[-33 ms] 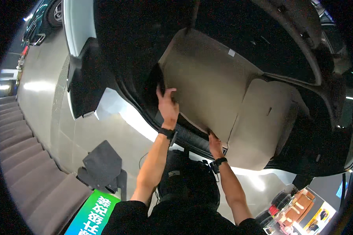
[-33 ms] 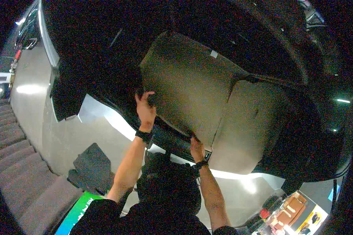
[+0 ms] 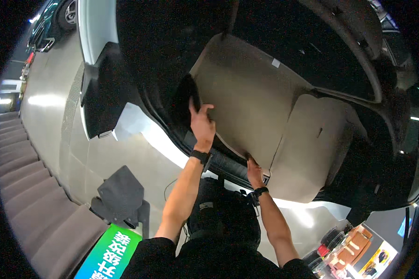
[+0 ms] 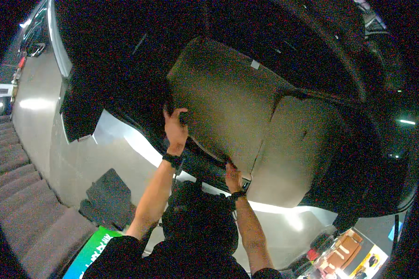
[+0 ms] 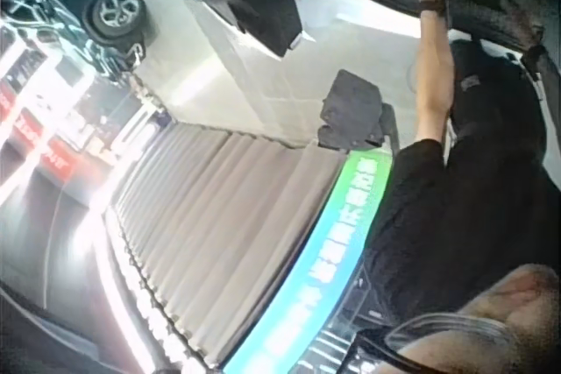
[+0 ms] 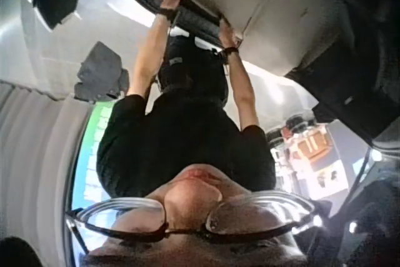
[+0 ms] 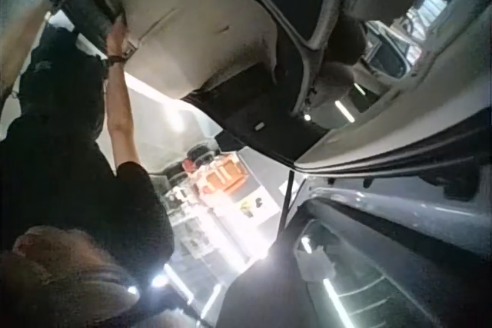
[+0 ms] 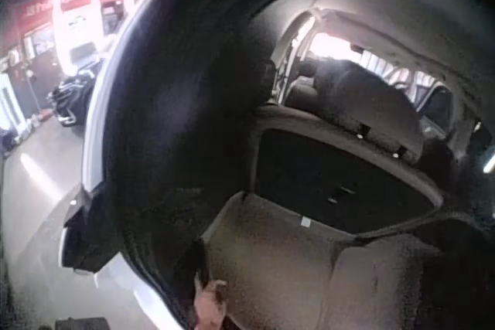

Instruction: The person removes a beige floor mat from the trunk of a white car, then places a black floor mat into the trunk. The person also opens and closes the car door while another person works inside the vehicle.

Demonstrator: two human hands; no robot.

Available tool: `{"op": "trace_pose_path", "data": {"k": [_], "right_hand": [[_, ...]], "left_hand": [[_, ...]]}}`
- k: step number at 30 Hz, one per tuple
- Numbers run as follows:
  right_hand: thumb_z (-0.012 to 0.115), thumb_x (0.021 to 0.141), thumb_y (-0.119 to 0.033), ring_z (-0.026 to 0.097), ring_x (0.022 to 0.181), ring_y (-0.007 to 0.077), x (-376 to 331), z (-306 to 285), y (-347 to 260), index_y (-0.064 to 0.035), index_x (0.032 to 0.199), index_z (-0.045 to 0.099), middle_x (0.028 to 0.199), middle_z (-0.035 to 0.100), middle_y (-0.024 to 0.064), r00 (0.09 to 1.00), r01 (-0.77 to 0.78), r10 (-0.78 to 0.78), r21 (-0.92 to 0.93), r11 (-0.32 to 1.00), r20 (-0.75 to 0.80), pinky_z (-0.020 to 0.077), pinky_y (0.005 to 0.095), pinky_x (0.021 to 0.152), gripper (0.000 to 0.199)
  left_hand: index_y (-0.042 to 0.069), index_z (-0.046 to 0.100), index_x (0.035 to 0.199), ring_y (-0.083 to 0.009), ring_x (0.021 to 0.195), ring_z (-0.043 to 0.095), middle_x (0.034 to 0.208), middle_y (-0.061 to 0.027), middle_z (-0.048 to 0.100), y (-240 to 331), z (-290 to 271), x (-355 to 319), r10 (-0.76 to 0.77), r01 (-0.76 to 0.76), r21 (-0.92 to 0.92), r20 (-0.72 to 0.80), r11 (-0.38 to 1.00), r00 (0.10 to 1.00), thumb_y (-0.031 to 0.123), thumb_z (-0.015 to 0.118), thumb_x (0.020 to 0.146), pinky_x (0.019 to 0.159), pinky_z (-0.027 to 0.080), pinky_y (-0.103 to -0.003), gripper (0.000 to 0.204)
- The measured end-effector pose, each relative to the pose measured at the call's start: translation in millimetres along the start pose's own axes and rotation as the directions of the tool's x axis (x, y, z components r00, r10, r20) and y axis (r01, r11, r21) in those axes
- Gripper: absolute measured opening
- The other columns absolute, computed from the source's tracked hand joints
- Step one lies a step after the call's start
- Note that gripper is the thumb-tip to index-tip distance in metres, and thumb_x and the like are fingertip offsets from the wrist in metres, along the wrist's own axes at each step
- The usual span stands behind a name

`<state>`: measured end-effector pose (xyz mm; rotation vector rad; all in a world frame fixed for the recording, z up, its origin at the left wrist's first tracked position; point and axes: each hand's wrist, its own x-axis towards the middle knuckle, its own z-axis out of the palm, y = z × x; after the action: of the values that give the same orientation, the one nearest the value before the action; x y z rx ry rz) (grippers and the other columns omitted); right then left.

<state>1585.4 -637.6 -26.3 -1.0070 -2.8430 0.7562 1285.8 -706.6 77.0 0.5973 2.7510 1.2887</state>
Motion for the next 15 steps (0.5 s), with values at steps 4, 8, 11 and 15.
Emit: {"op": "trace_pose_path", "data": {"k": [4, 8, 11, 15], "right_hand": [[0.044, 0.090, -0.013, 0.058, 0.098, 0.0379, -4, 6, -4, -0.0049, 0.117, 0.053, 0.108, 0.059, 0.0224, 0.983, -0.085, 0.111, -0.170, 0.982, 0.147, 0.0484, 0.0449, 0.082, 0.029], [0.045, 0.092, -0.015, 0.054, 0.106, 0.0365, -1, -1, -15, -0.0066, 0.123, 0.048, 0.118, 0.055, 0.0192, 0.976, -0.119, 0.135, -0.104, 0.987, 0.169, 0.0438, 0.0435, 0.089, 0.032], [0.045, 0.092, -0.016, 0.054, 0.106, 0.0366, 1, -6, -20, -0.0083, 0.125, 0.047, 0.119, 0.055, 0.0186, 0.959, -0.148, 0.163, -0.082, 0.986, 0.231, 0.0444, 0.0437, 0.089, 0.033], [0.050, 0.088, -0.021, 0.064, 0.076, 0.0320, -6, -8, -10, -0.0096, 0.123, 0.045, 0.091, 0.065, 0.0157, 0.937, -0.180, 0.231, -0.204, 0.962, 0.262, 0.0504, 0.0427, 0.072, 0.038]], "left_hand": [[0.013, 0.061, 0.090, -0.0380, 0.110, 0.051, 0.141, -0.0202, 0.030, 36, 6, -2, 0.052, -0.058, 0.089, 0.072, 0.994, 0.996, -0.007, 0.061, 0.058, 0.083, 0.049, -0.038, 0.038], [0.009, 0.063, 0.088, -0.0373, 0.109, 0.051, 0.142, -0.0166, 0.030, 67, 19, -15, 0.218, -0.247, 0.161, 0.182, 0.955, 0.959, 0.000, 0.063, 0.064, 0.085, 0.049, -0.038, 0.025], [0.008, 0.064, 0.087, -0.0388, 0.112, 0.049, 0.144, -0.0126, 0.029, 87, 32, -31, 0.383, -0.407, 0.123, 0.183, 0.905, 0.906, 0.005, 0.061, 0.070, 0.086, 0.049, -0.040, 0.018], [0.010, 0.064, 0.091, -0.0373, 0.108, 0.053, 0.143, -0.0072, 0.032, 98, 46, -46, 0.411, -0.449, 0.113, 0.254, 0.886, 0.875, 0.014, 0.057, 0.079, 0.085, 0.051, -0.040, 0.015]]}}
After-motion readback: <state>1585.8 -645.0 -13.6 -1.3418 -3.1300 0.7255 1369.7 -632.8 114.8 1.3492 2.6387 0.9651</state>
